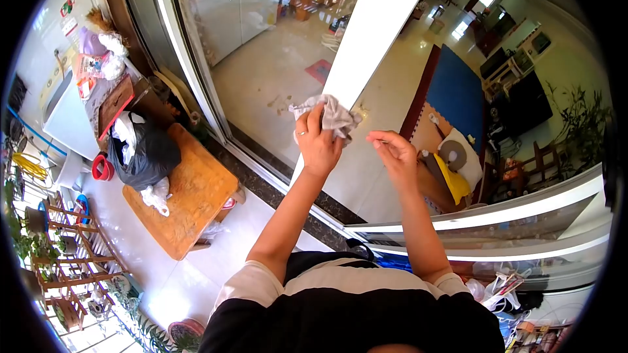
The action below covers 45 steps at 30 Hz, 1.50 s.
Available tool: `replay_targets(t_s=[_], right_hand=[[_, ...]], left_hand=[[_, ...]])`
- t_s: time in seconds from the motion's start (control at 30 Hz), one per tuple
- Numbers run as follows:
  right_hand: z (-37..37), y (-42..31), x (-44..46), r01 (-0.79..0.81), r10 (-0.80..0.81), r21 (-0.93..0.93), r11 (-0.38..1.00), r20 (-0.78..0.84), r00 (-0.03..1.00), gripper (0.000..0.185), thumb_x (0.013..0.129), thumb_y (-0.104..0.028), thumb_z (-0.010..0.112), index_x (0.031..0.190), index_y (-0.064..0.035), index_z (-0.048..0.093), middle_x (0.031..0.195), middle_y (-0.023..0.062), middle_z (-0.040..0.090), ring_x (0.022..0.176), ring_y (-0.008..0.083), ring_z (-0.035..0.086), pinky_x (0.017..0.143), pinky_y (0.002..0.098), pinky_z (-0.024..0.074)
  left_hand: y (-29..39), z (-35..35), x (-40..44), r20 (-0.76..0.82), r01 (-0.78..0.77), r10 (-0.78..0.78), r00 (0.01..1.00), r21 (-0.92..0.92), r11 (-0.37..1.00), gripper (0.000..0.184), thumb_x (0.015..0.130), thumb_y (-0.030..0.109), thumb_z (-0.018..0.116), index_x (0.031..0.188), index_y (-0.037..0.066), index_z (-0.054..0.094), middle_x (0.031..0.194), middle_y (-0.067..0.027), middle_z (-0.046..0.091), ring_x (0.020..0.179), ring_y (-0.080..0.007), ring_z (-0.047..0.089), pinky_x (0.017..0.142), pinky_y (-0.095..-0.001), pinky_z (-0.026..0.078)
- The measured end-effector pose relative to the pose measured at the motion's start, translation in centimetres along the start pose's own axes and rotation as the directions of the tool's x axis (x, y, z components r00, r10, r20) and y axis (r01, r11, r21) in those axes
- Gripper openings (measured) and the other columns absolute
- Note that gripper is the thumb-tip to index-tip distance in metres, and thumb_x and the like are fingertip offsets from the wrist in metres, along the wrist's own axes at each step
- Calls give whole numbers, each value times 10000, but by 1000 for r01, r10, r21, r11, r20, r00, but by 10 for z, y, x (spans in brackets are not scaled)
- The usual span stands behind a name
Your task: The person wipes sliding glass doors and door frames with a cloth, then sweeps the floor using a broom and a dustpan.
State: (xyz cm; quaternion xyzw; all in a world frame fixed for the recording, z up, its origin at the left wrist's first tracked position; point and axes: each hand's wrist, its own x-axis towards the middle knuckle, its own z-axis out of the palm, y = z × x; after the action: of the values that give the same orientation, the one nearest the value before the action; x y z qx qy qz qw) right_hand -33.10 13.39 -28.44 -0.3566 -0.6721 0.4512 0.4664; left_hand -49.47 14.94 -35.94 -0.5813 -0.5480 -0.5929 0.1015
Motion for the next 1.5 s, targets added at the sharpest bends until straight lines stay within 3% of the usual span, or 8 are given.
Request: replay_targets(t_s=[0.8,1.07,1.17,1.2,1.23,1.27,1.3,1.5], right_hand=[[-48,45,-67,-169,178,57,984,-252,951,167,884,-18,573,1036,22,629,967,80,649,924,147,616,811,242,458],[-67,68,-140,-398,388,74,914,-437,811,197,851,10,565,1031,1,644,925,74,666,892,131,614,807,233,463],[-56,79,-153,-405,395,77,911,-445,804,200,857,-16,565,1040,-18,646,933,71,668,872,119,619,776,227,474],[-51,85,-155,-413,402,72,908,-432,808,201,860,-28,567,1044,-25,647,934,69,669,866,114,621,772,228,476],[-43,81,-154,-443,421,54,895,-436,796,195,862,-38,568,1039,-27,649,931,69,670,865,112,621,772,231,479],[-35,76,-154,-474,443,42,880,-433,785,189,865,-47,570,1034,-29,652,929,69,671,864,109,622,773,234,482],[-27,71,-153,-435,421,79,897,-453,786,180,868,-65,574,1023,-25,657,927,75,672,865,116,627,762,240,490],[-14,57,-199,-524,422,80,848,-700,576,197,866,-55,575,1041,-30,661,941,83,672,884,127,629,769,264,497]], left_hand=[[4,15,78,-153,-307,302,941,-9,952,697,591,269,818,1188,69,518,1359,-193,305,1179,-386,327,957,-443,319],[-60,73,-125,78,346,-351,933,68,936,575,676,160,719,1162,26,442,1081,-159,415,1010,-340,431,869,-451,370],[-94,107,-184,451,929,-824,342,-295,223,457,703,427,586,998,97,473,823,-61,429,742,-245,450,626,-414,383],[-134,119,-211,832,753,-342,437,-547,-367,383,773,509,501,863,137,477,708,-32,410,628,-230,415,549,-419,345],[-173,132,-240,891,641,272,364,-28,-767,435,844,590,416,728,176,481,594,-4,391,515,-215,381,472,-425,307],[-121,108,-223,977,736,-215,2,-147,-661,455,898,531,365,650,165,468,557,-5,363,479,-227,382,459,-418,341],[-109,95,-211,992,988,-89,86,-97,-122,458,929,501,337,663,153,470,562,-8,404,473,-232,405,453,-420,370],[76,109,-124,960,977,278,-46,-14,212,363,911,373,555,1073,49,546,975,-10,571,890,-91,542,759,-269,452]])
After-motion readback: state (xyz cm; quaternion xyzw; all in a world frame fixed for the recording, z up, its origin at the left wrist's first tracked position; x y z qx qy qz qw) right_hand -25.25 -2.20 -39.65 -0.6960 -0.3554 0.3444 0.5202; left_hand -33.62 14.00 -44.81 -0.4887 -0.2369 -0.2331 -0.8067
